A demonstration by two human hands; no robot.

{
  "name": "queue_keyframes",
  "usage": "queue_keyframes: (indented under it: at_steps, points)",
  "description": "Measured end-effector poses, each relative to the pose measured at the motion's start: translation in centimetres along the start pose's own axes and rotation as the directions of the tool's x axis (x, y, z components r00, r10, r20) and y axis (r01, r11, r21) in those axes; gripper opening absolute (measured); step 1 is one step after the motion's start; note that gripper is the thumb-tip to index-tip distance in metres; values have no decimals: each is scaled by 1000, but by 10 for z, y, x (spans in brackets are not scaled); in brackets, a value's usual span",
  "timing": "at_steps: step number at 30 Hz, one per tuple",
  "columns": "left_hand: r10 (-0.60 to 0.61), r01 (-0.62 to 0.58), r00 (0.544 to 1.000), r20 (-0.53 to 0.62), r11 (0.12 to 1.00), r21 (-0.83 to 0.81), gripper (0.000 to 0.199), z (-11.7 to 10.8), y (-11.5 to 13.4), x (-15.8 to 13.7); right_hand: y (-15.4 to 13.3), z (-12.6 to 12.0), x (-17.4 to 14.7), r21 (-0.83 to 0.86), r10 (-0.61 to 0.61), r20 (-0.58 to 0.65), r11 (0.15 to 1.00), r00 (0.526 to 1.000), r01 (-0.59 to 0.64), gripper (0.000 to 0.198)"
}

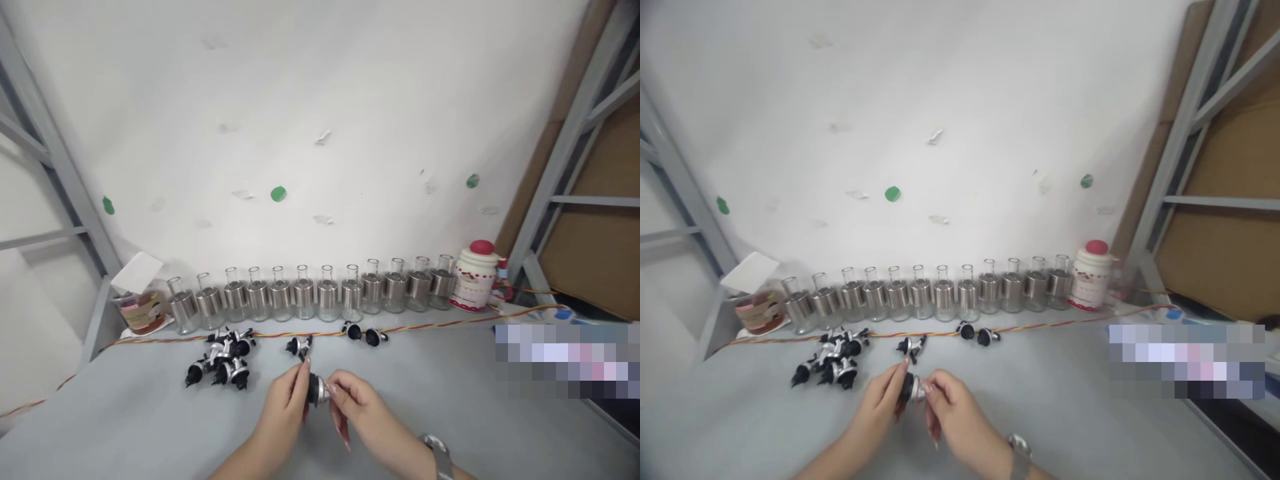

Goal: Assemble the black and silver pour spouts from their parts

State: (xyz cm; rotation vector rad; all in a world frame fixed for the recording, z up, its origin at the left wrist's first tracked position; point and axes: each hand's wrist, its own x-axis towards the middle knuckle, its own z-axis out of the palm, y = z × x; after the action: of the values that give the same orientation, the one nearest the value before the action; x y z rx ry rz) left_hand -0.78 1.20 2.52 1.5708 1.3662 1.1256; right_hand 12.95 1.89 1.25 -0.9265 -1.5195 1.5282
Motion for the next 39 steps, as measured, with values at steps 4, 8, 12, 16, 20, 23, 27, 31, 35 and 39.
queue_keyframes:
  at_steps: [4, 8, 12, 16, 20, 23, 27, 31, 35, 39]
  points:
    - [81, -82, 994, -70, 997, -7, 35, 3, 1, -8, -2, 6, -8, -174, -58, -118, 984, 991, 37, 34]
    - [96, -103, 988, -124, 993, -52, 35, 8, 1, -13, -7, 10, -14, -300, -139, -210, 951, 968, 72, 28]
    - [24, -36, 992, -121, 994, -103, 36, 16, -7, -13, -9, 11, -17, -343, -156, -221, 936, 963, 73, 27]
    - [-25, 5, 993, -119, 987, -162, 36, 20, -17, -14, -10, 12, -19, -358, -167, -229, 931, 959, 76, 25]
    - [-42, 22, 995, -88, 977, -212, 36, 20, -19, -15, -11, 12, -20, -347, -178, -217, 933, 960, 94, 26]
    - [-34, 21, 998, -60, 981, -195, 38, 18, -14, -14, -12, 12, -20, -340, -195, -198, 933, 961, 119, 26]
    - [10, -18, 998, -64, 992, -127, 37, 12, 0, -12, -16, 11, -20, -334, -211, -162, 931, 964, 148, 26]
    - [44, -50, 997, -65, 994, -92, 41, 7, 6, -12, -22, 10, -23, -389, -240, -121, 904, 963, 177, 25]
    - [4, -13, 998, -60, 988, -152, 42, 10, 3, -14, -24, 9, -26, -536, -332, -104, 813, 938, 228, 22]
    - [-103, 74, 989, -105, 966, -250, 42, 15, 1, -17, -24, 4, -27, -655, -433, -25, 688, 901, 313, 16]
